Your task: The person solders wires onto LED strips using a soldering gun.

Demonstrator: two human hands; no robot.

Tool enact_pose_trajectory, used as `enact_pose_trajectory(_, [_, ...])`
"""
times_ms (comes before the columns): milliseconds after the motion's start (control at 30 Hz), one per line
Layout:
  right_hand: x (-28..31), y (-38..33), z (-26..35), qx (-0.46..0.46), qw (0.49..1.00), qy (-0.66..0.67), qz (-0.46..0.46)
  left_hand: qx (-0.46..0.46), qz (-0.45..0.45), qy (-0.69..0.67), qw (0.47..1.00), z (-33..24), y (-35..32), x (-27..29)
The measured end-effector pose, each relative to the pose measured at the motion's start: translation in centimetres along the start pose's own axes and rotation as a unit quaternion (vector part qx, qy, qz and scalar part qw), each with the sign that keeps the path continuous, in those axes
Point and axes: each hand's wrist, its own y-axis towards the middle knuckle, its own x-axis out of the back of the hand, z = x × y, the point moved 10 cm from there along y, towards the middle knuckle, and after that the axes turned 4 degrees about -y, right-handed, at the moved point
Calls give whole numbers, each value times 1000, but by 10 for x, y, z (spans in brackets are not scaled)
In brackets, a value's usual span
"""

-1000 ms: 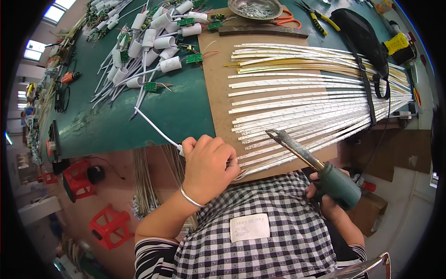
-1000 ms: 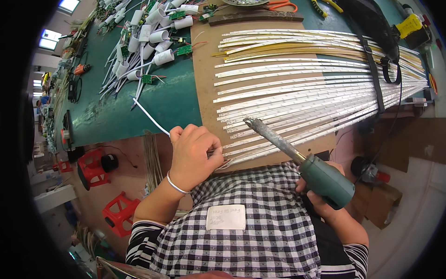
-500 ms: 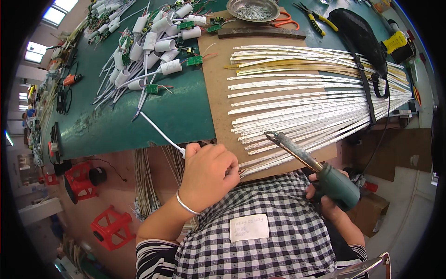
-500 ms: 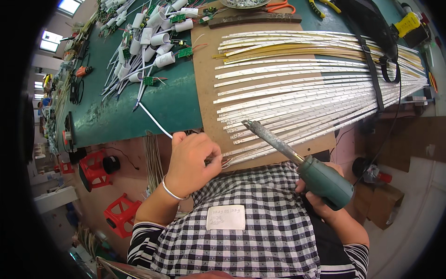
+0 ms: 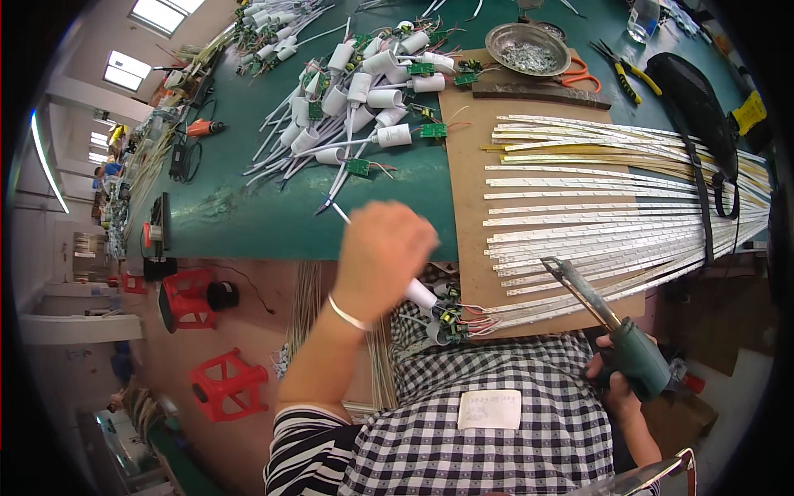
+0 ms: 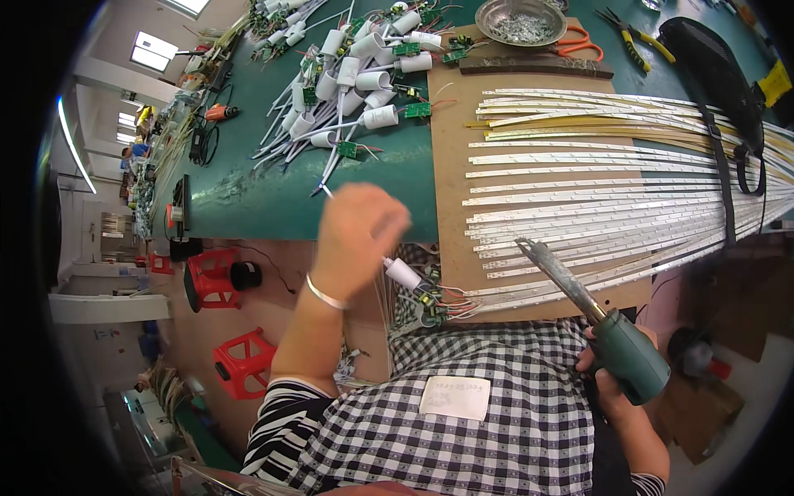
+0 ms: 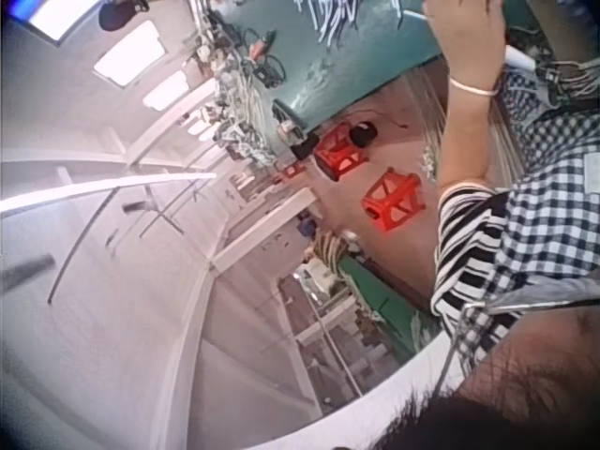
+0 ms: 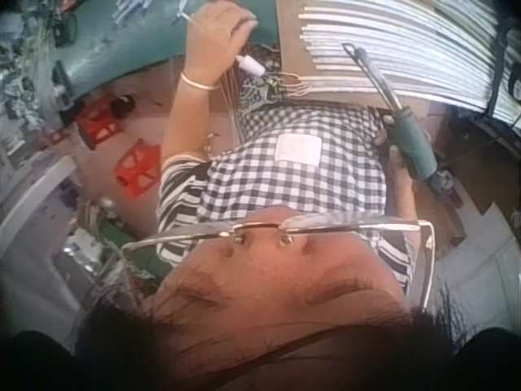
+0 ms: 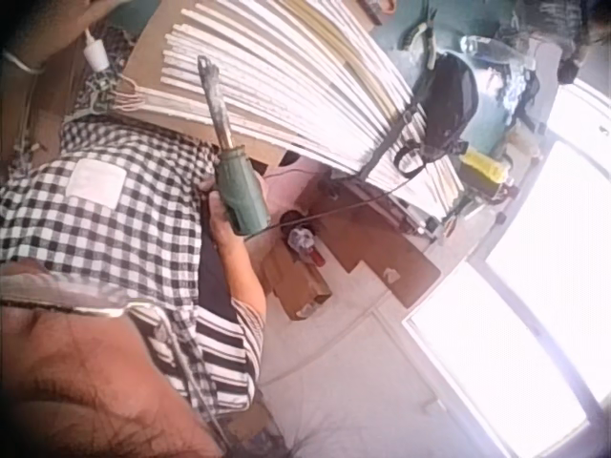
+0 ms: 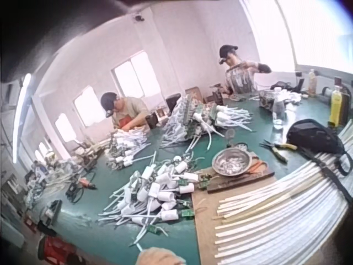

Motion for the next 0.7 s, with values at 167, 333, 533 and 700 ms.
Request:
enact_pose_trajectory(167, [2,-5,-2,27,999,6,-35,-11,-91,124,988,69,24,22])
enact_pose_trajectory(333, [-2,-4,0,14,1000,6,-1,-59,-41,180,981,86,34,5])
enact_pose_trajectory(533, [0,-4,-3,37,999,19,-16,-65,-28,140,988,73,35,-11])
enact_pose_trajectory(700, [0,-3,-1,36,999,-18,18,-121,-2,-45,992,-30,11,-18])
